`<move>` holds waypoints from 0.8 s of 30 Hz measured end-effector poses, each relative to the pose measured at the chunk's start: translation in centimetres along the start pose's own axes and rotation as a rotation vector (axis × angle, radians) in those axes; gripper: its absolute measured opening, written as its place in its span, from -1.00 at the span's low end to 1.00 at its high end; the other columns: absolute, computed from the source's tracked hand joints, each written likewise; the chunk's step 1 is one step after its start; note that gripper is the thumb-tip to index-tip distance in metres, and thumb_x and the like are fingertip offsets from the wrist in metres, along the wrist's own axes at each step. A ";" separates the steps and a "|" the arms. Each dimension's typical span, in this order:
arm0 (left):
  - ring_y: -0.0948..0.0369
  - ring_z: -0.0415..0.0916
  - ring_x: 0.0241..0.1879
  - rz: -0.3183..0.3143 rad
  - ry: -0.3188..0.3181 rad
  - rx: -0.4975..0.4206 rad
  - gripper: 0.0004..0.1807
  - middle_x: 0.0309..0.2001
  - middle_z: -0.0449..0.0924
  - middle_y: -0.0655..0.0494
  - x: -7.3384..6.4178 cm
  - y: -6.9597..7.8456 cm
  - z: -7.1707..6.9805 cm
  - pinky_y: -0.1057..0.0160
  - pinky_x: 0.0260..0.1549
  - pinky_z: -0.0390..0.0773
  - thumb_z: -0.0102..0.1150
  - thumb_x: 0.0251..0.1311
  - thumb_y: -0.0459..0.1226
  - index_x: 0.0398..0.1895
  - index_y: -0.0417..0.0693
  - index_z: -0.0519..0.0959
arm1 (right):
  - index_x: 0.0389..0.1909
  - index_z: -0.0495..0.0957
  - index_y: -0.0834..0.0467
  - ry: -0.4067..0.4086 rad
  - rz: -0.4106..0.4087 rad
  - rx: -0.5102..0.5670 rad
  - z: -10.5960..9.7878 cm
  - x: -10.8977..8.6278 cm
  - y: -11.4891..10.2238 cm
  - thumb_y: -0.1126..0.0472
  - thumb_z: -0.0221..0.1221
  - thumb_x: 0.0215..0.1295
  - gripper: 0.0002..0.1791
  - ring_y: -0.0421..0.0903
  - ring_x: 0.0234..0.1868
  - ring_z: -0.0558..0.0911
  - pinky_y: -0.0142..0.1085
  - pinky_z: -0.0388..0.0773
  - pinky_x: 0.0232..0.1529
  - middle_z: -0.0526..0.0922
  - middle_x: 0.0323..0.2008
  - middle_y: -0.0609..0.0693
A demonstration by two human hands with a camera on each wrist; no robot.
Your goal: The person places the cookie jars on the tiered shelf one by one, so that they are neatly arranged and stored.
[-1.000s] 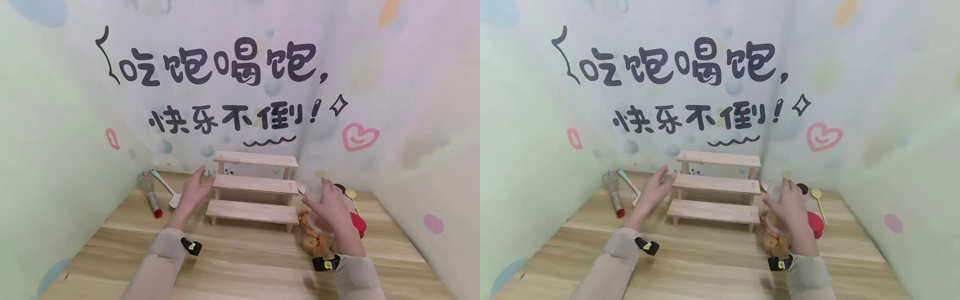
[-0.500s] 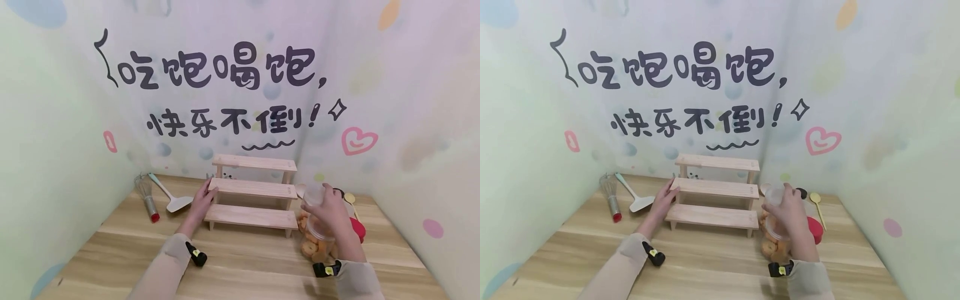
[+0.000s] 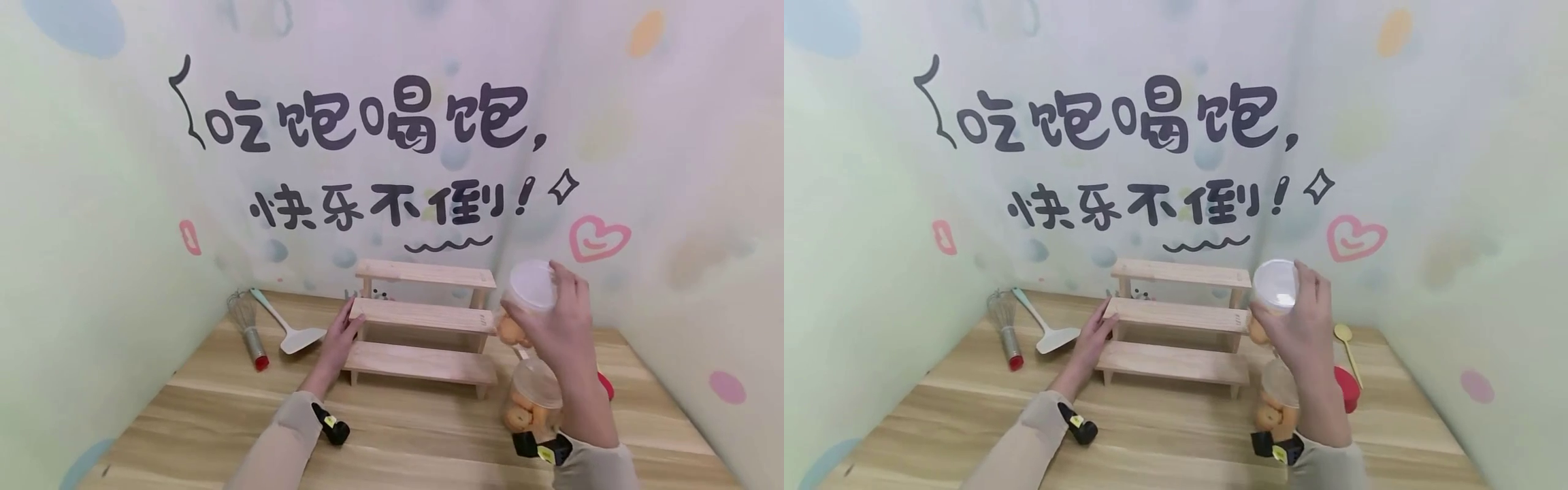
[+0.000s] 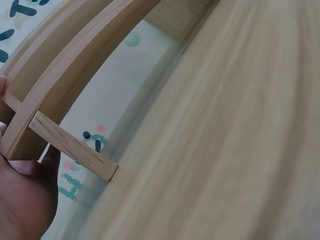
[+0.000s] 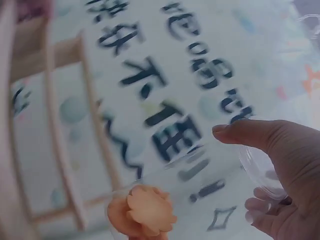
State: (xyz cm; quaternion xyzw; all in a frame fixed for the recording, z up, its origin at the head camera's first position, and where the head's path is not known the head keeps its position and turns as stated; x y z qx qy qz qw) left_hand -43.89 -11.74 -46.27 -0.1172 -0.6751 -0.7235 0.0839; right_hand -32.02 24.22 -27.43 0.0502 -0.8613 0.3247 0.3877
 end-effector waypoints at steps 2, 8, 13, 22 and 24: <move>-0.06 -0.08 0.55 0.006 0.004 0.001 -0.23 0.62 -0.18 -0.03 0.1 0.1 -0.1 -0.09 0.45 0.11 0.11 0.46 -0.01 0.62 0.10 0.06 | 0.47 0.25 0.11 0.018 0.018 0.062 0.3 0.5 -1.5 0.00 0.57 -0.05 0.05 0.19 0.22 0.40 0.26 0.52 0.10 0.37 0.27 0.22; -0.04 -0.07 0.54 0.018 -0.003 -0.016 -0.25 0.62 -0.19 -0.06 0.3 0.1 0.1 -0.05 0.46 0.09 0.10 0.46 -0.03 0.62 0.13 0.06 | 0.47 0.29 0.07 0.021 0.071 0.218 3.0 1.6 -4.7 -0.10 0.58 -0.08 0.08 0.10 0.28 0.39 0.18 0.43 0.22 0.40 0.33 0.13; -0.03 -0.08 0.55 0.018 0.007 -0.029 -0.26 0.62 -0.16 -0.04 0.1 0.2 0.2 -0.06 0.46 0.08 0.11 0.47 -0.06 0.61 0.11 0.07 | 0.43 0.35 0.09 0.087 0.032 0.304 5.5 1.9 -6.3 -0.04 0.64 -0.17 0.08 0.08 0.24 0.42 0.10 0.41 0.23 0.44 0.30 0.13; 0.02 -0.11 0.56 -0.013 0.005 0.012 -0.22 0.62 -0.16 0.00 -0.1 -0.3 0.0 -0.03 0.46 0.09 0.11 0.44 0.04 0.62 0.15 0.06 | 0.56 0.10 -0.04 -0.019 -0.027 0.376 12.1 1.7 -7.2 0.01 0.61 -0.10 0.21 0.17 0.29 0.41 0.15 0.41 0.26 0.36 0.37 0.19; 0.04 -0.09 0.56 -0.015 0.014 0.017 -0.22 0.62 -0.14 0.03 0.1 -0.3 -0.3 -0.02 0.46 0.11 0.12 0.42 0.07 0.61 0.23 0.08 | 0.60 -0.03 -0.15 -0.057 -0.001 0.402 13.0 1.8 -7.5 -0.03 0.60 -0.08 0.29 0.19 0.31 0.41 0.17 0.40 0.28 0.32 0.40 0.19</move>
Point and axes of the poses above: each hand's wrist, its own x-axis towards the middle knuckle, its own z-axis out of the palm, y = z × x, the point moved 6 cm from there along x, towards the middle knuckle
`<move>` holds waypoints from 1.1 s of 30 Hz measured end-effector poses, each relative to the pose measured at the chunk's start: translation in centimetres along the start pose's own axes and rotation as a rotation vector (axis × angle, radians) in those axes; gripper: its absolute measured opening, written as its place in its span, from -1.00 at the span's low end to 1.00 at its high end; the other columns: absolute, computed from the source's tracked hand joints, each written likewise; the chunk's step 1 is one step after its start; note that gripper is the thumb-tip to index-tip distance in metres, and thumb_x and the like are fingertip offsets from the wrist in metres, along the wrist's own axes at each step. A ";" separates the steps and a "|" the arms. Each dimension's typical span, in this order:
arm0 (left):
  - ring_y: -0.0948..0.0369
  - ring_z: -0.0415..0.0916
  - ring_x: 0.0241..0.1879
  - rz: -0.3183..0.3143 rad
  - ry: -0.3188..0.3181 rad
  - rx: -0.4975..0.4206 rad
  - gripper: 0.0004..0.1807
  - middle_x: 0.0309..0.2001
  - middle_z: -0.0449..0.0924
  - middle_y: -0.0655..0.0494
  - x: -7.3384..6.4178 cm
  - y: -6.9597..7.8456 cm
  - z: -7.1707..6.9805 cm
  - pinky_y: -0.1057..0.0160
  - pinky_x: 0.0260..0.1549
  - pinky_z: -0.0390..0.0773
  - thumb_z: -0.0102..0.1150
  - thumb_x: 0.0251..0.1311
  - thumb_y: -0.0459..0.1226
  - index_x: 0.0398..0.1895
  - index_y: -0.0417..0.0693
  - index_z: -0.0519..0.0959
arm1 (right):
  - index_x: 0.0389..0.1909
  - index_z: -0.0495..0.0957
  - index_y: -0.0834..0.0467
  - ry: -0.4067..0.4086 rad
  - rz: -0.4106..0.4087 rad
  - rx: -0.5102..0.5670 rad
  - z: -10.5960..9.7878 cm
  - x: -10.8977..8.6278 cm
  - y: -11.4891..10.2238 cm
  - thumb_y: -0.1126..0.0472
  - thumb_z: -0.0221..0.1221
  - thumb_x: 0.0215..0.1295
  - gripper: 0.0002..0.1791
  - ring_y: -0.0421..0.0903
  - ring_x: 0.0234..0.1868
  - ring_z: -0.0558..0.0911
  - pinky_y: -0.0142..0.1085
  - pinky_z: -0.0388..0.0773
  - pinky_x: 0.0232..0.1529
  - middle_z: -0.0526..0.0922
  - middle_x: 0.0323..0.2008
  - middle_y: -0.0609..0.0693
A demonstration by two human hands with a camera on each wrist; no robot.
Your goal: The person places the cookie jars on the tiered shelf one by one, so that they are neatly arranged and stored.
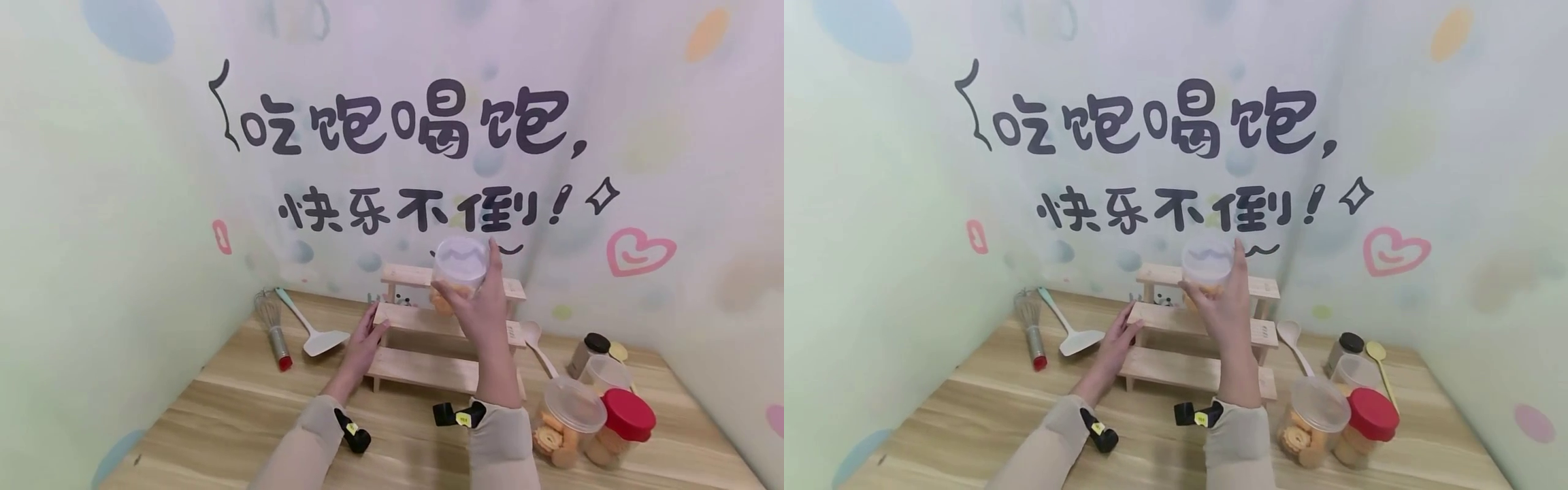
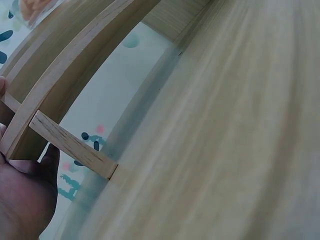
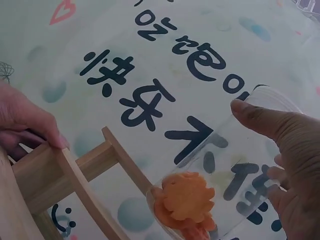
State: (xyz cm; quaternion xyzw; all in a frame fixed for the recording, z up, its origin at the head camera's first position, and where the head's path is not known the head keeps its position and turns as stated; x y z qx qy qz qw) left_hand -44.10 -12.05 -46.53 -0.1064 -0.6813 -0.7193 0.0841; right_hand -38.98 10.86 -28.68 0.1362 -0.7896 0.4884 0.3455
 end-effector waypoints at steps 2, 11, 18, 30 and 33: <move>0.05 -0.07 0.55 -0.010 0.013 0.006 -0.23 0.61 -0.10 0.08 0.0 -0.2 0.0 0.00 0.46 0.11 0.14 0.38 0.12 0.59 0.32 0.12 | 0.62 -0.16 -0.20 -0.017 0.029 0.017 0.2 -0.2 0.3 -0.08 0.58 -0.05 0.35 0.20 0.33 0.39 0.17 0.34 0.33 0.31 0.41 0.21; 0.04 -0.09 0.56 -0.023 0.017 0.010 -0.23 0.61 -0.11 0.08 0.0 0.0 -0.3 -0.02 0.47 0.07 0.11 0.44 0.03 0.61 0.16 0.07 | 0.64 -0.32 -0.08 -0.081 0.044 0.059 1.6 -0.2 1.2 -0.11 0.40 0.21 0.24 0.06 0.53 0.14 0.10 0.05 0.50 0.10 0.56 0.06; 0.09 -0.15 0.57 -0.020 -0.003 -0.012 -0.25 0.62 -0.16 0.05 0.2 -0.2 0.0 0.04 0.49 0.01 0.11 0.46 0.00 0.61 0.18 0.06 | 0.62 -0.13 -0.17 -0.027 -0.020 0.108 1.9 -0.1 1.4 0.08 0.40 0.25 0.09 0.05 0.39 0.36 0.05 0.26 0.43 0.34 0.40 0.08; 0.07 -0.18 0.57 -0.023 -0.002 -0.023 -0.26 0.62 -0.18 0.06 0.1 0.0 0.2 0.01 0.50 -0.01 0.11 0.45 0.00 0.60 0.24 0.07 | 0.62 -0.18 0.15 -0.073 0.092 0.104 3.5 -0.1 3.9 0.06 0.30 0.35 0.04 0.16 0.35 0.44 -0.09 0.49 0.27 0.06 0.55 0.26; 0.07 -0.18 0.57 -0.028 0.006 -0.028 -0.26 0.62 -0.17 0.06 -0.2 0.5 0.3 0.03 0.50 -0.01 0.11 0.45 -0.01 0.60 0.21 0.08 | 0.62 -0.14 0.13 -0.073 0.065 0.078 3.8 0.0 4.3 0.10 0.30 0.36 0.00 0.12 0.40 0.38 -0.11 0.42 0.34 0.10 0.54 0.23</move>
Point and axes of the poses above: each hand's wrist, its own x-axis towards the middle knuckle, its own z-axis out of the palm, y = z × x, the point moved 6 cm from there along x, towards the middle knuckle
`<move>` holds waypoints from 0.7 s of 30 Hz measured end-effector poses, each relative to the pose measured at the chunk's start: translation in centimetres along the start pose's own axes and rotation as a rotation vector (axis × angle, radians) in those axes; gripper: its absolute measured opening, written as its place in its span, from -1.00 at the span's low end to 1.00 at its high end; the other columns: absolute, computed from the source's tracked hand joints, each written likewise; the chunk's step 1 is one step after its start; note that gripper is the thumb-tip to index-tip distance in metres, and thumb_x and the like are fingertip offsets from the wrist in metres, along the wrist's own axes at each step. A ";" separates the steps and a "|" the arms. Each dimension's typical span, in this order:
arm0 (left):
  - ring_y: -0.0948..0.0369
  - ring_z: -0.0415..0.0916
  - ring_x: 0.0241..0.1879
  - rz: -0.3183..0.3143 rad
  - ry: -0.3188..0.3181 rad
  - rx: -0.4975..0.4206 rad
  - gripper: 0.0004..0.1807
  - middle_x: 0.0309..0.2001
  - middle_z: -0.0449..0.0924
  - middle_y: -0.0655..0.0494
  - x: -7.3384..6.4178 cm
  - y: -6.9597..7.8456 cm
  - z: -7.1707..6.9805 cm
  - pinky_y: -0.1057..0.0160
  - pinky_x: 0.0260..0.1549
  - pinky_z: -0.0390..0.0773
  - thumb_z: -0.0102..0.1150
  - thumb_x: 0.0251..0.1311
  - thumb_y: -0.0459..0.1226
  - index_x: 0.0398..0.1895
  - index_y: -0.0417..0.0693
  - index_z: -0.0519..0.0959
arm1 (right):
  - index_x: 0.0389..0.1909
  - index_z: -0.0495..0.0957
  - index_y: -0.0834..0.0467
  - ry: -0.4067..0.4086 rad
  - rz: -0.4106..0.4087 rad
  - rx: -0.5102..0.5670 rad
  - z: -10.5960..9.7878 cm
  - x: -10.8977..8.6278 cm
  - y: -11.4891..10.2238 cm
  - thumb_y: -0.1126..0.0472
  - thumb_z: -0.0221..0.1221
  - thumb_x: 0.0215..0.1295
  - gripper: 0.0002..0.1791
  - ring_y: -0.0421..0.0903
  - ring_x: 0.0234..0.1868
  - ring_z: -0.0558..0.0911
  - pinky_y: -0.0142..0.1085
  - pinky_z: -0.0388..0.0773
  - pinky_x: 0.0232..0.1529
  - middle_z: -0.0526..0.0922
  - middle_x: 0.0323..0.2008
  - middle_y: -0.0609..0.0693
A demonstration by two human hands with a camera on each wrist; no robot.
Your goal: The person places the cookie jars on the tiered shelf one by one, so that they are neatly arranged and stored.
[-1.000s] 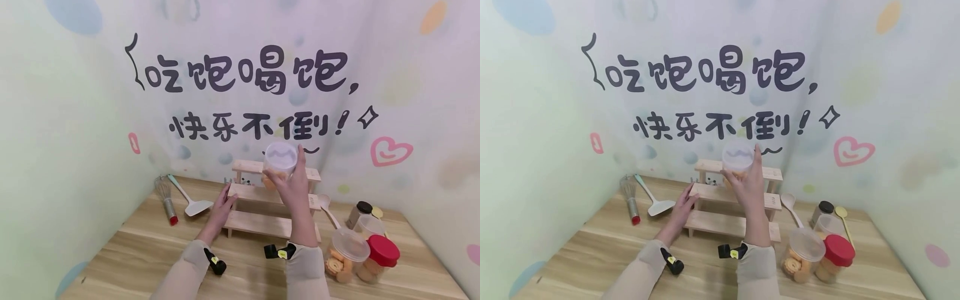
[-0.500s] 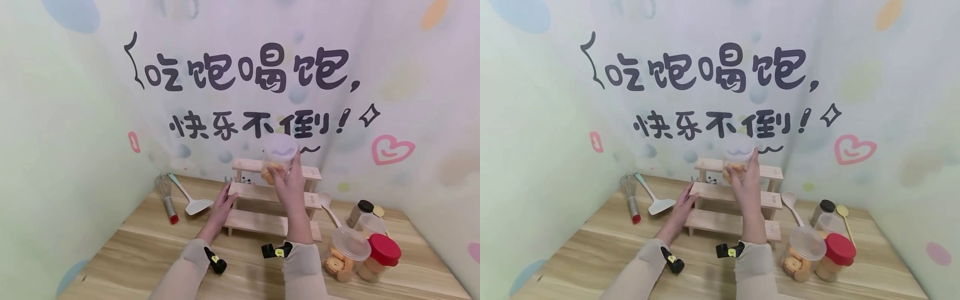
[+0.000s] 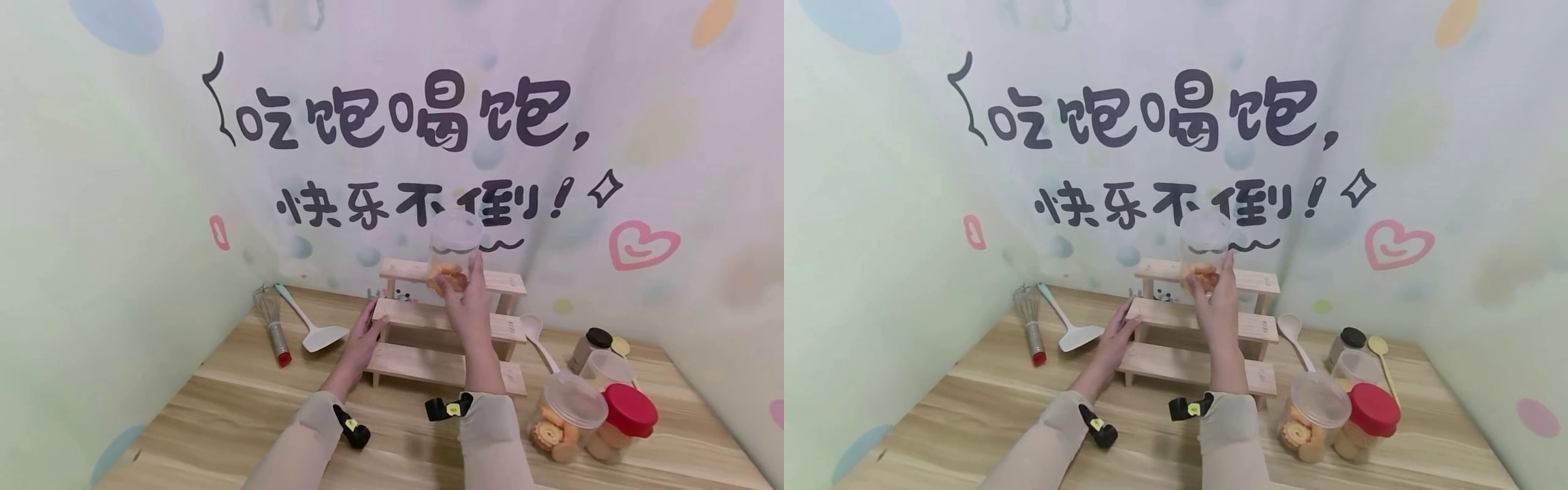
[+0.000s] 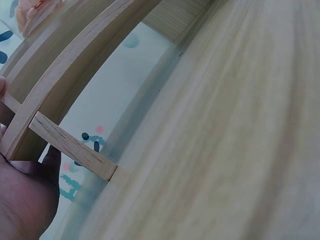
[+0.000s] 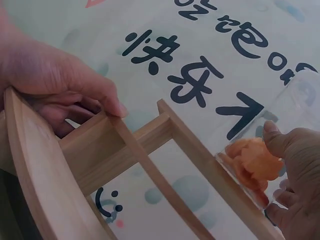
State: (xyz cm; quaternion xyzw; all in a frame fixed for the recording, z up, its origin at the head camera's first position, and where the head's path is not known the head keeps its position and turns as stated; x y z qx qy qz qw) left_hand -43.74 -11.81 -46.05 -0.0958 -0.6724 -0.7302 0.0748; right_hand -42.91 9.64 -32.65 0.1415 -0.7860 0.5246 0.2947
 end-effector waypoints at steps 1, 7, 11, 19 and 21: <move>0.08 -0.18 0.57 -0.001 0.001 -0.005 -0.27 0.62 -0.17 0.06 0.0 0.0 0.0 0.04 0.50 -0.01 0.11 0.46 -0.01 0.60 0.21 0.09 | 0.62 -0.13 0.12 0.002 -0.013 -0.011 0.1 0.0 0.1 0.10 0.29 0.37 0.00 0.10 0.44 0.34 -0.11 0.38 0.37 0.11 0.54 0.22; 0.09 -0.17 0.57 0.004 0.004 -0.013 -0.27 0.62 -0.15 0.06 0.2 -0.4 0.0 0.05 0.50 0.00 0.11 0.46 -0.03 0.60 0.19 0.09 | 0.61 -0.17 0.19 0.006 -0.010 -0.084 0.3 -0.1 0.5 0.04 0.27 0.39 0.01 0.10 0.52 0.17 -0.07 0.18 0.48 0.13 0.53 0.25; 0.06 -0.18 0.57 0.010 -0.004 -0.012 -0.27 0.62 -0.17 0.02 0.3 -0.5 0.1 0.01 0.50 0.00 0.11 0.46 -0.04 0.61 0.19 0.08 | 0.59 -0.18 0.29 -0.007 0.005 -0.116 0.4 -0.2 0.7 0.02 0.23 0.42 -0.01 0.16 0.43 0.32 -0.03 0.22 0.46 0.11 0.52 0.28; 0.02 -0.21 0.58 0.001 -0.006 -0.001 -0.27 0.63 -0.20 0.02 0.2 -0.6 0.0 -0.04 0.49 0.00 0.10 0.46 -0.03 0.61 0.22 0.08 | 0.55 -0.09 0.39 -0.031 -0.008 -0.124 0.7 -0.4 0.9 0.14 0.19 0.46 -0.12 0.18 0.30 0.45 -0.04 0.26 0.43 0.38 0.35 0.36; 0.02 -0.20 0.58 0.001 -0.005 -0.002 -0.28 0.63 -0.20 0.04 0.2 -0.6 0.0 -0.04 0.49 0.01 0.10 0.47 -0.03 0.61 0.23 0.08 | 0.55 -0.08 0.40 -0.042 -0.007 -0.127 0.9 -0.4 0.9 0.15 0.19 0.46 -0.13 0.19 0.34 0.40 -0.03 0.22 0.45 0.33 0.38 0.36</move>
Point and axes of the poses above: each hand's wrist, its own x-axis towards the middle knuckle, its own z-axis out of the palm, y = z × x, the point moved 6 cm from there along x, towards the middle knuckle
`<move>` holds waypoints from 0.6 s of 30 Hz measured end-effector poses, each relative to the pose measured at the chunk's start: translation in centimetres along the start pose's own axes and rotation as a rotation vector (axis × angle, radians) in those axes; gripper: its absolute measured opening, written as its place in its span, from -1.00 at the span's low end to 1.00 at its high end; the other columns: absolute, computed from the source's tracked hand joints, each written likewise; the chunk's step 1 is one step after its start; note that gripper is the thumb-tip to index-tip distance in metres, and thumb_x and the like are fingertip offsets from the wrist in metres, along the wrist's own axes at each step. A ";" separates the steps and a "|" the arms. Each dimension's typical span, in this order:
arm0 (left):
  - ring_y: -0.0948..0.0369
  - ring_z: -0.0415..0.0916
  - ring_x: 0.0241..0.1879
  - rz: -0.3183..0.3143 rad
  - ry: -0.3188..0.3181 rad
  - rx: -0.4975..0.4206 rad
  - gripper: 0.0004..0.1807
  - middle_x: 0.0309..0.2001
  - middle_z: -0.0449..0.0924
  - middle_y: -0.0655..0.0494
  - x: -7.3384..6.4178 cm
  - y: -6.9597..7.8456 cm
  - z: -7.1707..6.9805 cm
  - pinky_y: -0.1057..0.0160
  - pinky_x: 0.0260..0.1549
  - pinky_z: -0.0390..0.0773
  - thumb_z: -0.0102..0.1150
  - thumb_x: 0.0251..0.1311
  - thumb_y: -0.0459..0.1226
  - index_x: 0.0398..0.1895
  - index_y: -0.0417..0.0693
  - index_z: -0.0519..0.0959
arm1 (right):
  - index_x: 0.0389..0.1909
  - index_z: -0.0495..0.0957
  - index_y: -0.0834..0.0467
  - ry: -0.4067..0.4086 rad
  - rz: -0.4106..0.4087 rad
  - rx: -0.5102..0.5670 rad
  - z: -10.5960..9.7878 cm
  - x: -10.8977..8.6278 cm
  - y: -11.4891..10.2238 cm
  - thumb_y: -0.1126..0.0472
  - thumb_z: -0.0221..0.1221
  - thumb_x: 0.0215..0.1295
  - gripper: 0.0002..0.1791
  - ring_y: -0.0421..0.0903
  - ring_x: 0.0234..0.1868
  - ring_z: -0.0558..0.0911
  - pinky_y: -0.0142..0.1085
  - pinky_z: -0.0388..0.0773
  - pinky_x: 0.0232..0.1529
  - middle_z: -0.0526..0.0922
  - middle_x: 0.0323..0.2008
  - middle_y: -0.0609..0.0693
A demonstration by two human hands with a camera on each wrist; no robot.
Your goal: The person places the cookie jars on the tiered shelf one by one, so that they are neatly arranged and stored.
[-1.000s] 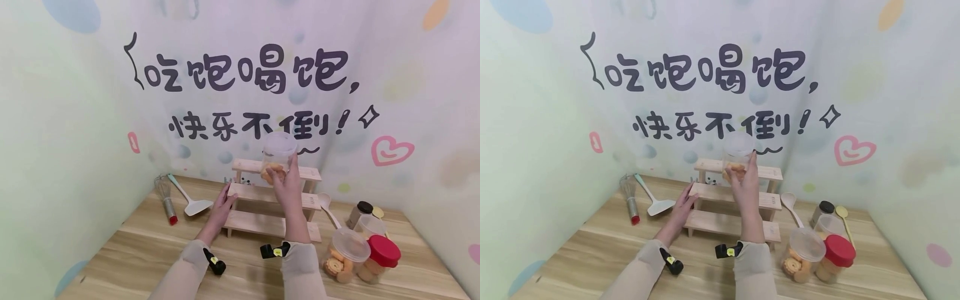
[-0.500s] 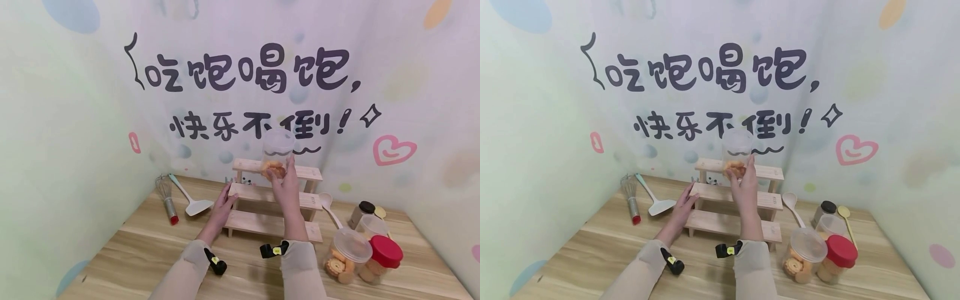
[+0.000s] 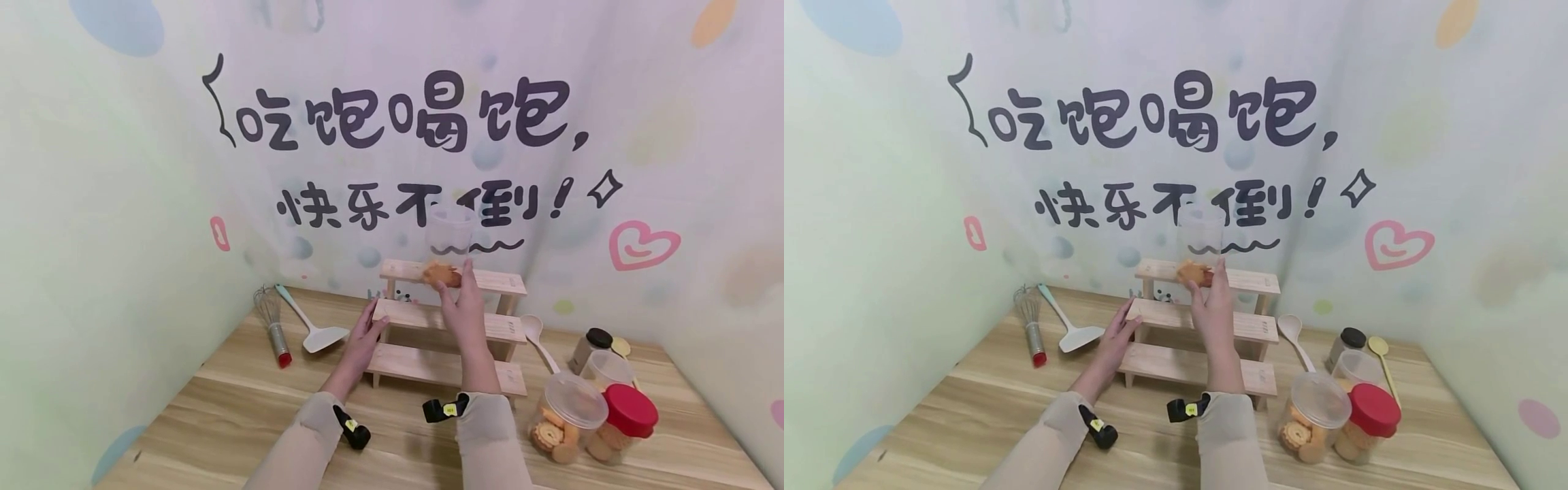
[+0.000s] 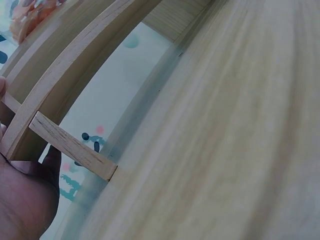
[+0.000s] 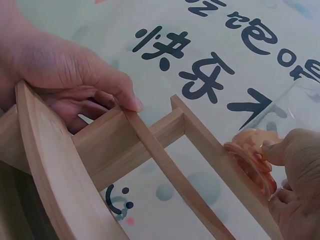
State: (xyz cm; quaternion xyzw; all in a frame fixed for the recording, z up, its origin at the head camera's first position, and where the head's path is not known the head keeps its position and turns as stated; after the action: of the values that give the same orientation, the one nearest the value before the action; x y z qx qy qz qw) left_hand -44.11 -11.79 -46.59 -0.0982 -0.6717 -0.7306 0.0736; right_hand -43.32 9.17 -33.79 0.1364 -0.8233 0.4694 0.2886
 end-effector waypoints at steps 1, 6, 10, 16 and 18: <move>0.03 -0.19 0.58 -0.001 0.001 0.001 -0.28 0.63 -0.19 0.06 0.0 0.0 0.0 -0.04 0.49 0.02 0.10 0.47 -0.03 0.60 0.25 0.09 | 0.55 -0.08 0.40 -0.004 0.003 0.000 0.1 0.0 0.0 0.16 0.19 0.46 -0.14 0.19 0.37 0.38 -0.03 0.20 0.46 0.31 0.40 0.36; 0.08 -0.19 0.57 0.002 -0.003 0.001 -0.29 0.62 -0.19 0.13 0.0 0.1 0.0 -0.01 0.49 0.03 0.09 0.46 0.01 0.59 0.30 0.09 | 0.54 -0.05 0.41 -0.018 0.015 -0.001 0.3 -0.1 0.0 0.19 0.19 0.46 -0.16 0.20 0.36 0.40 0.00 0.22 0.45 0.39 0.34 0.36; 0.11 -0.19 0.57 -0.004 -0.001 0.004 -0.26 0.62 -0.18 0.12 -0.1 0.1 0.0 0.02 0.50 0.01 0.10 0.45 0.02 0.61 0.25 0.08 | 0.54 0.01 0.37 -0.028 0.042 0.005 0.6 -0.1 0.3 0.19 0.20 0.45 -0.19 0.18 0.35 0.43 -0.02 0.29 0.43 0.45 0.32 0.32; 0.08 -0.18 0.57 -0.008 0.001 0.005 -0.25 0.62 -0.18 0.09 0.0 0.1 0.0 0.01 0.50 0.01 0.10 0.45 0.02 0.61 0.20 0.07 | 0.54 0.13 0.25 -0.042 0.071 -0.028 1.0 -0.2 0.5 0.13 0.21 0.45 -0.24 0.12 0.42 0.36 -0.02 0.25 0.45 0.46 0.34 0.22; 0.07 -0.18 0.57 -0.010 -0.002 0.006 -0.26 0.62 -0.18 0.10 -0.1 0.1 0.0 0.00 0.49 0.01 0.10 0.45 0.03 0.61 0.24 0.08 | 0.54 0.14 0.25 -0.048 0.071 -0.044 1.1 -0.3 0.5 0.10 0.21 0.45 -0.24 0.12 0.44 0.33 -0.02 0.23 0.46 0.45 0.35 0.22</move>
State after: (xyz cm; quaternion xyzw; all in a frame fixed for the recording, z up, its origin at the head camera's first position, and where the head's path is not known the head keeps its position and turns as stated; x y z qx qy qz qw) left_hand -44.01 -11.79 -46.55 -0.0955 -0.6744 -0.7289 0.0695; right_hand -43.72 8.45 -34.73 0.1120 -0.8444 0.4579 0.2546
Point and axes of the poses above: each hand's wrist, its own x-axis towards the middle knuckle, its own z-axis out of the palm, y = z × x, the point moved 6 cm from there along x, towards the middle knuckle
